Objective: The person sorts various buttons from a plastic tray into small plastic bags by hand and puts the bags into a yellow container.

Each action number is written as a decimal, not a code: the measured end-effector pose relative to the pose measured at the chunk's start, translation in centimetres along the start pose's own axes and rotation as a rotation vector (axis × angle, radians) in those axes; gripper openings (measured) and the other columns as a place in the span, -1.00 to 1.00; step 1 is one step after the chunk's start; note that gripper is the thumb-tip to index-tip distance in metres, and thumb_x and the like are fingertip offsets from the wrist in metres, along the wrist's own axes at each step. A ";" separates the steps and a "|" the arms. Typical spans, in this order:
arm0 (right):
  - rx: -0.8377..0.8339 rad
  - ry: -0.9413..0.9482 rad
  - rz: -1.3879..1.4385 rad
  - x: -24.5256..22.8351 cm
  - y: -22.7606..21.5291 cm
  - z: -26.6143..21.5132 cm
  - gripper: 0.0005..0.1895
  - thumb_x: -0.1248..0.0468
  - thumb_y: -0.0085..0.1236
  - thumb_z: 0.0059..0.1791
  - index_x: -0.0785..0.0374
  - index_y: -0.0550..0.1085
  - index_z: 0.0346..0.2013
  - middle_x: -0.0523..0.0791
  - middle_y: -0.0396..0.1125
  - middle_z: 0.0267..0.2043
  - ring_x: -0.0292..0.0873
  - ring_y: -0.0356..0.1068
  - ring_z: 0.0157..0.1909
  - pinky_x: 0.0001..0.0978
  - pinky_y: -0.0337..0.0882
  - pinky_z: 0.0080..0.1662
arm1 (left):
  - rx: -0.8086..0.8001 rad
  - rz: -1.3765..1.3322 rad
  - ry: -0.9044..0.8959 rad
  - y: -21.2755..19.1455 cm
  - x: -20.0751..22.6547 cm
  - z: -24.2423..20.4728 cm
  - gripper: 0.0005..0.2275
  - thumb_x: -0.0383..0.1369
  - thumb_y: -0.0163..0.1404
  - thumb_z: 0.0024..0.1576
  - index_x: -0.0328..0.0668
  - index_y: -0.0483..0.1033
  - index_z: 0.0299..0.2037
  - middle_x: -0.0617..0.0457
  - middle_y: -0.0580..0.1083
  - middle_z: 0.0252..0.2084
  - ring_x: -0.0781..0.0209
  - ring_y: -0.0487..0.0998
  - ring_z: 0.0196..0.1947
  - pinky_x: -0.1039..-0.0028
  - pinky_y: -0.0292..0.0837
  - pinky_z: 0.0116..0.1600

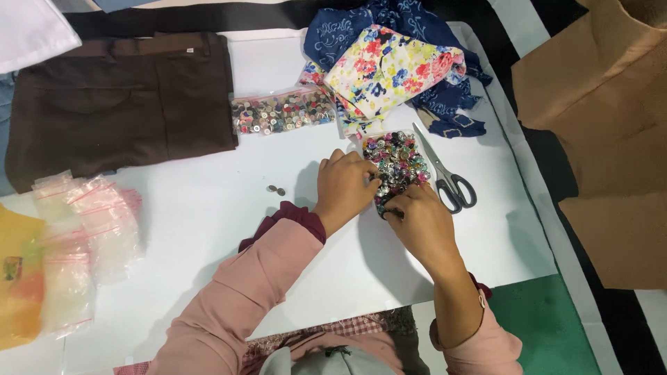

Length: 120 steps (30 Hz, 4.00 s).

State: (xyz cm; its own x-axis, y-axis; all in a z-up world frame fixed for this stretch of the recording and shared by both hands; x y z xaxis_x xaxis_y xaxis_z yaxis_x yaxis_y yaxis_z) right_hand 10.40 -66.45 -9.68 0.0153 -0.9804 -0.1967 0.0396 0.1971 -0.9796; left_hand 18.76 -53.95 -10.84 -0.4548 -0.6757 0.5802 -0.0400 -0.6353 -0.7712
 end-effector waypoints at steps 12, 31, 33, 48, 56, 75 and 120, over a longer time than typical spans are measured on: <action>-0.011 -0.028 0.043 -0.3 -0.8 0.1 -0.91 0.16 0.35 -0.18 0.01 0.62 -0.41 -0.17 0.38 -0.37 -0.08 0.41 -0.13 -0.22 0.50 -0.16 | 0.244 -0.125 0.074 -2.4 -0.8 -1.5 -0.89 -0.33 0.26 -0.07 0.12 0.61 -0.36 0.25 0.46 -0.43 0.16 0.46 -0.29 0.26 0.40 -0.13; 0.086 -0.245 0.709 -12.7 3.4 7.0 -0.92 0.23 0.36 -0.15 0.07 0.60 -0.40 -0.11 0.43 -0.42 -0.10 0.47 -0.37 -0.34 0.50 -0.30 | 0.307 -0.187 -0.315 -10.8 -15.7 -10.6 -0.92 -0.39 0.26 -0.01 0.06 0.66 -0.37 0.24 0.63 -0.41 0.27 0.48 -0.41 0.51 0.41 -0.19; -0.121 -0.087 0.757 -13.2 7.0 8.0 -0.95 0.24 0.29 -0.09 0.09 0.61 -0.36 -0.14 0.43 -0.38 -0.21 0.42 -0.37 -0.41 0.46 -0.28 | 0.192 -0.234 -0.455 -9.4 -17.0 -10.9 -0.92 -0.35 0.24 0.03 0.11 0.68 -0.31 0.19 0.64 -0.34 0.29 0.51 -0.34 0.54 0.45 -0.17; -0.126 -0.045 0.710 -13.6 9.5 7.6 -0.90 0.26 0.25 -0.04 0.18 0.58 -0.25 -0.08 0.41 -0.34 -0.15 0.45 -0.29 -0.34 0.46 -0.22 | 0.207 -0.131 -0.347 -10.5 -14.9 -10.6 -0.89 -0.39 0.24 0.00 0.02 0.63 -0.29 0.19 0.61 -0.41 0.25 0.47 -0.40 0.51 0.46 -0.21; 0.098 -0.098 0.808 -10.9 1.2 4.2 -0.88 0.31 0.33 -0.09 0.14 0.60 -0.27 -0.07 0.41 -0.40 -0.12 0.44 -0.38 -0.36 0.47 -0.29 | 0.474 -0.142 0.060 -12.0 -8.4 -9.6 -0.77 -0.44 0.27 -0.09 0.11 0.56 -0.28 0.24 0.48 -0.46 0.19 0.44 -0.44 0.46 0.45 -0.25; 0.057 0.198 0.032 2.1 -3.4 -2.1 -0.82 0.10 0.36 -0.14 0.06 0.62 -0.32 -0.16 0.40 -0.38 -0.05 0.44 -0.17 -0.18 0.49 -0.16 | 0.070 -0.002 0.207 -1.0 3.4 -4.3 -0.91 -0.33 0.18 -0.03 -0.04 0.65 -0.35 0.14 0.37 -0.35 0.08 0.34 -0.19 0.24 0.31 -0.12; -0.031 -0.133 0.668 -12.7 9.6 6.4 -0.87 0.16 0.24 0.02 0.13 0.54 -0.29 -0.11 0.33 -0.25 -0.07 0.42 -0.24 -0.29 0.46 -0.20 | 0.482 -0.131 -0.191 -10.5 -13.2 -13.4 -0.83 -0.44 0.27 -0.07 0.06 0.62 -0.30 0.21 0.61 -0.44 0.20 0.49 -0.40 0.45 0.45 -0.19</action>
State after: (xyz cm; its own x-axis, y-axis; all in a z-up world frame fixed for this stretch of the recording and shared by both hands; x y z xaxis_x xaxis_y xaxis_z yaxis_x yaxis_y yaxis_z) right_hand 17.01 -52.02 -16.33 0.1488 -0.6386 -0.7550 -0.0496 0.7578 -0.6506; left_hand 13.32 -33.35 -13.93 -0.3013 -0.6068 0.7355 0.3481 -0.7881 -0.5076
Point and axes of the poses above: each hand's wrist, its own z-axis towards the middle knuckle, its own y-axis out of the palm, x = y × z, the point moved 8 cm from there along z, towards the middle knuckle
